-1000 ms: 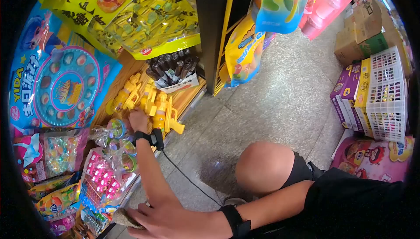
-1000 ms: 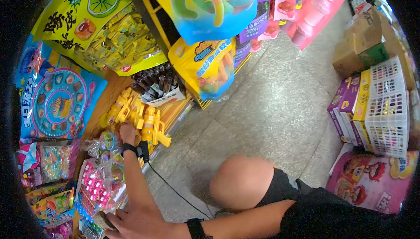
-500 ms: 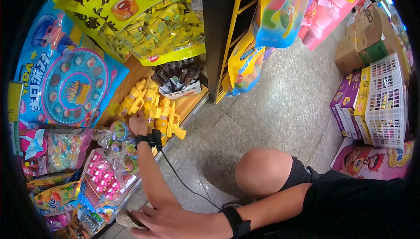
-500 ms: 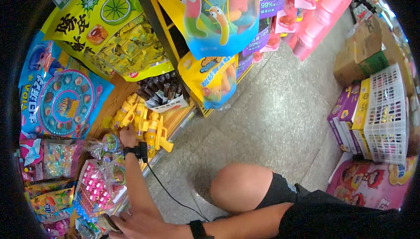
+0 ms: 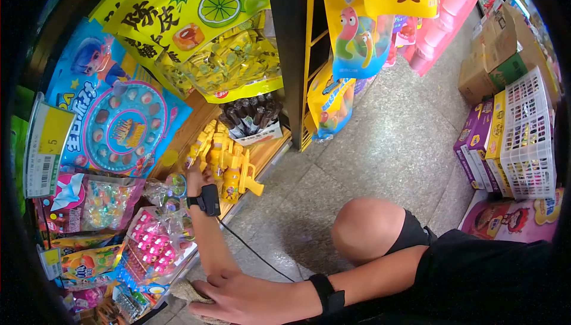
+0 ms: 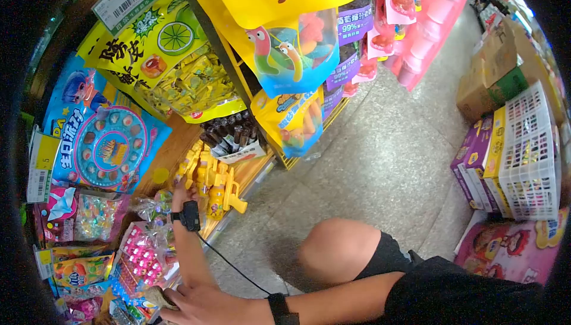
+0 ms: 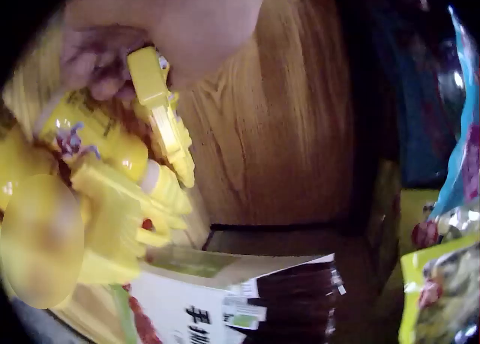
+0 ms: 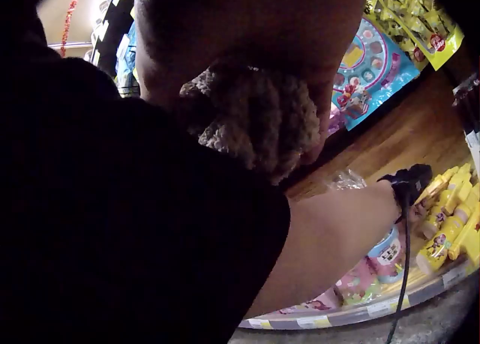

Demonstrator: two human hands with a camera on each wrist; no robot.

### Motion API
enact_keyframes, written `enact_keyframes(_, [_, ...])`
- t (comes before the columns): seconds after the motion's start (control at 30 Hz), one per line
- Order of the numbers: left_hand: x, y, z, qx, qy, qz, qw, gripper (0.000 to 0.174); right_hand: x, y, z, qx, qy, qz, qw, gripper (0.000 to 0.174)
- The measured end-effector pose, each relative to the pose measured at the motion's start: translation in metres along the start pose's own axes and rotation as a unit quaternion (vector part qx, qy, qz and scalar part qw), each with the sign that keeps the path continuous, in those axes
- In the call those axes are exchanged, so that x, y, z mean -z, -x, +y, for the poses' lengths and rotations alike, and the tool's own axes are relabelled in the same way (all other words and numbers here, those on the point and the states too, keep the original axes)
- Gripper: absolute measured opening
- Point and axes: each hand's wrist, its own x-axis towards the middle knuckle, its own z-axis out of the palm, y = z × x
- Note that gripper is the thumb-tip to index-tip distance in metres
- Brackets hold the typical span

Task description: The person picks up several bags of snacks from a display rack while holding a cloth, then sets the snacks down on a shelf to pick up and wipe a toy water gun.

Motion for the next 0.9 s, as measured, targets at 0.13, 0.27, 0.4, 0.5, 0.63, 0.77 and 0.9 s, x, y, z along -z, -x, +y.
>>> enact_keyframes(0.13, [-0.027,0.033,-0.012,0.0,0.168,-0.12,0.978,0.026,-0.001,0.008,-0.003,-0.016,0.008,-0.032,0.999,0.035])
enact_keyframes(0.27, [-0.056,0.077,-0.02,0.021,0.196,-0.134,0.971,0.03,-0.001,0.011,-0.004,-0.011,-0.006,-0.028,1.0,0.035])
enact_keyframes(0.4, [-0.062,0.093,-0.033,-0.092,0.09,-0.179,0.976,0.033,-0.009,0.011,0.005,-0.005,-0.007,-0.025,1.0,0.038])
enact_keyframes(0.5, [-0.081,0.126,-0.036,-0.151,0.045,-0.157,0.975,0.032,0.002,0.012,0.009,-0.058,-0.027,-0.168,0.984,0.056])
enact_keyframes(0.63, [-0.1,0.172,-0.037,-0.175,0.008,-0.157,0.972,0.032,0.003,0.014,0.006,-0.036,0.004,-0.144,0.989,0.06])
enact_keyframes(0.77, [-0.102,0.206,-0.045,-0.176,0.006,-0.154,0.972,0.029,0.009,0.011,0.007,-0.014,0.007,-0.08,0.997,0.048])
enact_keyframes(0.9, [-0.106,0.226,-0.06,-0.174,0.023,-0.183,0.967,0.032,0.013,0.007,0.009,-0.026,-0.004,-0.063,0.998,0.033])
